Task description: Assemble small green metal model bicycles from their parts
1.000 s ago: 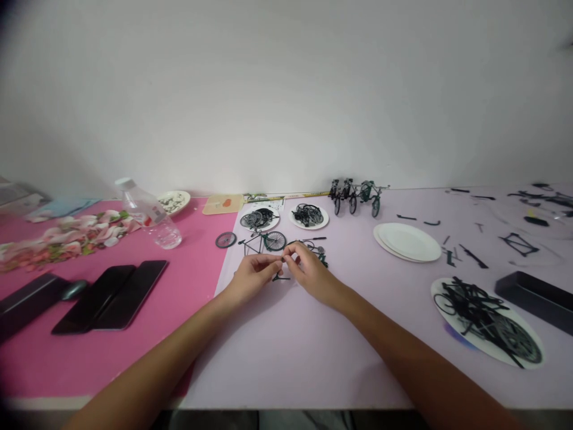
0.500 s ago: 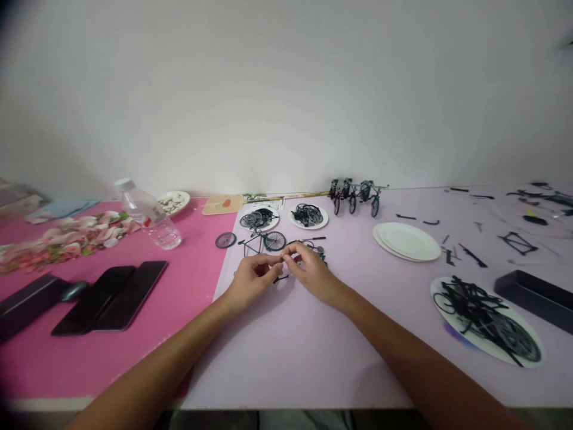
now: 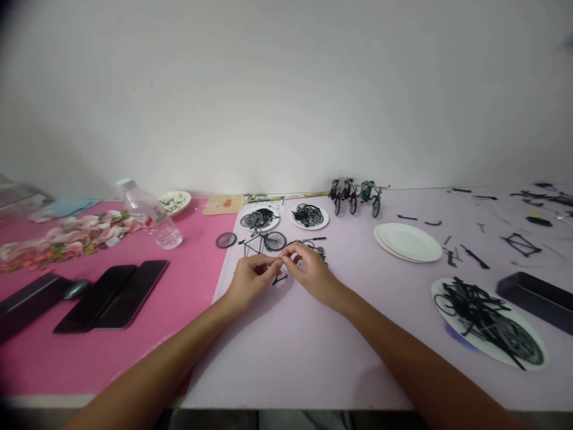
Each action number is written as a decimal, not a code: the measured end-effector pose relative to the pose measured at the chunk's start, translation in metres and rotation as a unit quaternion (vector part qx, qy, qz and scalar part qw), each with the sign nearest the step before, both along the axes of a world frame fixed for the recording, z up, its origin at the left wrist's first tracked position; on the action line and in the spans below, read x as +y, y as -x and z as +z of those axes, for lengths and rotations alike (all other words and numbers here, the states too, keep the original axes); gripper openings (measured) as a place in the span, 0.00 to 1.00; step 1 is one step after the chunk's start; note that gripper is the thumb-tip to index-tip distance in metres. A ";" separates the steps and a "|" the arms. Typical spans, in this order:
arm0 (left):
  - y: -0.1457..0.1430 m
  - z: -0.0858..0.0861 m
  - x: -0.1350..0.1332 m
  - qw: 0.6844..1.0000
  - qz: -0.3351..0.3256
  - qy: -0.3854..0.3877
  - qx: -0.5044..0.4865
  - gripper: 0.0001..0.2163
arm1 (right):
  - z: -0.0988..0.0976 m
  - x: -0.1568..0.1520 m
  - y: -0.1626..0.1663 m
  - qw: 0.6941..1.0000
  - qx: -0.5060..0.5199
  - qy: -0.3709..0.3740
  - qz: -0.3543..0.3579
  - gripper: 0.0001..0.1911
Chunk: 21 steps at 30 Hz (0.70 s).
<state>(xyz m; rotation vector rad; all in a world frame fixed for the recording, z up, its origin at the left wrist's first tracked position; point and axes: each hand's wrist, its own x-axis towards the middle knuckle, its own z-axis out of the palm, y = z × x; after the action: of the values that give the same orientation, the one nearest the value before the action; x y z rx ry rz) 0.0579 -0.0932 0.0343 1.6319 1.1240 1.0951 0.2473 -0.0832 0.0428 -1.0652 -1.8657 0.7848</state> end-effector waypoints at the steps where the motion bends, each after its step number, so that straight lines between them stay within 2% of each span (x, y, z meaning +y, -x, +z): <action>1: -0.001 0.001 0.000 1.000 0.009 0.015 -0.009 0.17 | 0.001 0.000 -0.001 1.000 -0.010 -0.011 -0.005 0.07; 5: -0.002 0.005 0.000 0.997 0.040 0.051 -0.033 0.17 | -0.001 0.015 -0.017 0.991 -0.051 -0.085 -0.085 0.07; 9: -0.003 0.005 0.001 0.995 0.032 0.073 -0.052 0.17 | -0.013 0.045 -0.047 0.954 -0.192 -0.171 -0.152 0.11; 12: -0.003 0.002 0.002 0.995 0.024 0.074 -0.062 0.16 | -0.022 0.062 -0.068 0.931 -0.279 -0.153 -0.178 0.16; 15: -0.004 0.001 0.001 0.995 0.021 0.068 -0.065 0.15 | -0.025 0.069 -0.080 0.916 -0.334 -0.117 -0.188 0.13; 21: -0.004 0.001 0.001 0.994 0.027 0.073 -0.072 0.14 | -0.028 0.070 -0.084 0.909 -0.346 -0.090 -0.213 0.09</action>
<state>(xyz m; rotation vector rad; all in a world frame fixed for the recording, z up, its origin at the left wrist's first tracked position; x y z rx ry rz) 0.0622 -0.0919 0.0356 1.3932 1.1306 1.1193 0.3315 -0.0132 0.0144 -1.6946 -2.0863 -0.0482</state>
